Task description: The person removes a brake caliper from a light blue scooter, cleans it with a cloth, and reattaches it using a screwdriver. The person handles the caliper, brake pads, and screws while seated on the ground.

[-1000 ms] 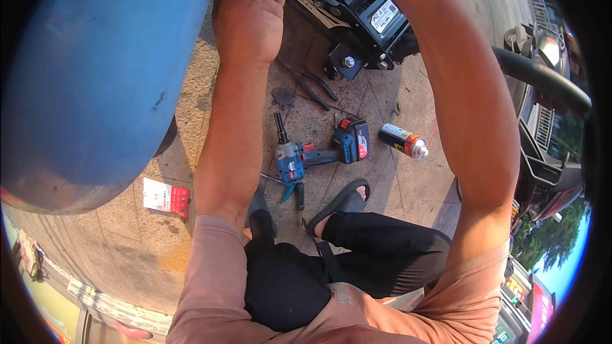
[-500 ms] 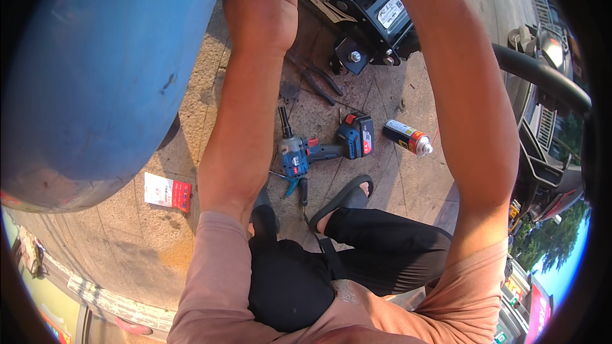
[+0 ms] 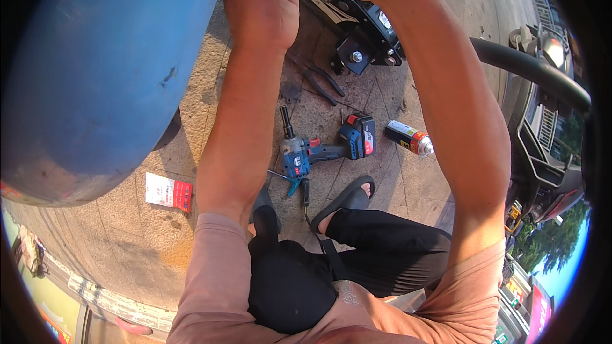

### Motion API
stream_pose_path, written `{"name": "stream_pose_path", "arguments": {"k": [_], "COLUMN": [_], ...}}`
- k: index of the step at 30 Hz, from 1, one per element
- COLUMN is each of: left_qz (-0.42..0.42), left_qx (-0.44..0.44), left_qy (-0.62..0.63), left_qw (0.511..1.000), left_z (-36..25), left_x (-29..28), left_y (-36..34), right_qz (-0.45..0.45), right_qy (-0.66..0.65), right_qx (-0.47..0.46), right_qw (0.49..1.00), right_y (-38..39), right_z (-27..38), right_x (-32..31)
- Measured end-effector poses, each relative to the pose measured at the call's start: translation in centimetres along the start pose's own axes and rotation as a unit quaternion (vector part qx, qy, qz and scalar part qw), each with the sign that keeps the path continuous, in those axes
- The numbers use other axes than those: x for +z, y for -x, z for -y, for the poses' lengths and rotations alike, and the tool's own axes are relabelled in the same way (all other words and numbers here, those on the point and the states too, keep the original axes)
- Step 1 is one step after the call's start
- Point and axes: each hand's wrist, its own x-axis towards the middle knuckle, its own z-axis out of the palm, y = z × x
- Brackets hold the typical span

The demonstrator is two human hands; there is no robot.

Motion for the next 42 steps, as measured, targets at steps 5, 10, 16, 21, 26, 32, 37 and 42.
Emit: {"name": "stream_pose_path", "arguments": {"k": [5, 10, 16, 21, 26, 32, 37, 42], "left_qz": [-0.013, -0.014, -0.050, 0.037, 0.084, 0.215, 0.136, 0.197], "left_qx": [0.003, 0.015, 0.069, 0.070, 0.022, 0.005, 0.010, 0.024], "left_qy": [0.006, -0.031, -0.134, -0.011, 0.038, 0.095, 0.073, 0.065], "left_qw": [1.000, 0.999, 0.987, 0.997, 0.995, 0.972, 0.988, 0.978], "left_z": [0.2, 0.4, 1.4, 1.7, 1.6, 1.8, 2.1, 1.6], "left_x": [-0.3, -0.1, -0.2, -0.9, -1.7, -3.3, -2.9, -2.6], "left_y": [-0.2, 0.0, -0.2, -1.2, -1.0, -1.6, -1.0, -1.2], "right_qz": [0.083, 0.088, 0.126, 0.123, 0.154, 0.163, 0.137, 0.121], "right_qy": [-0.027, -0.042, -0.084, -0.125, -0.184, -0.179, -0.171, -0.241], "right_qx": [-0.006, -0.003, 0.039, 0.070, 0.038, 0.072, 0.055, 0.076], "right_qw": [0.996, 0.995, 0.988, 0.982, 0.970, 0.968, 0.974, 0.960], "right_y": [-1.8, -1.6, -2.7, -4.1, -4.1, -4.5, -3.9, -3.7], "right_z": [-0.6, -0.7, -2.0, -4.4, -5.8, -5.8, -5.9, -6.0], "right_x": [-1.2, -1.5, -1.5, -0.7, -1.2, -1.2, -1.3, -0.1]}}
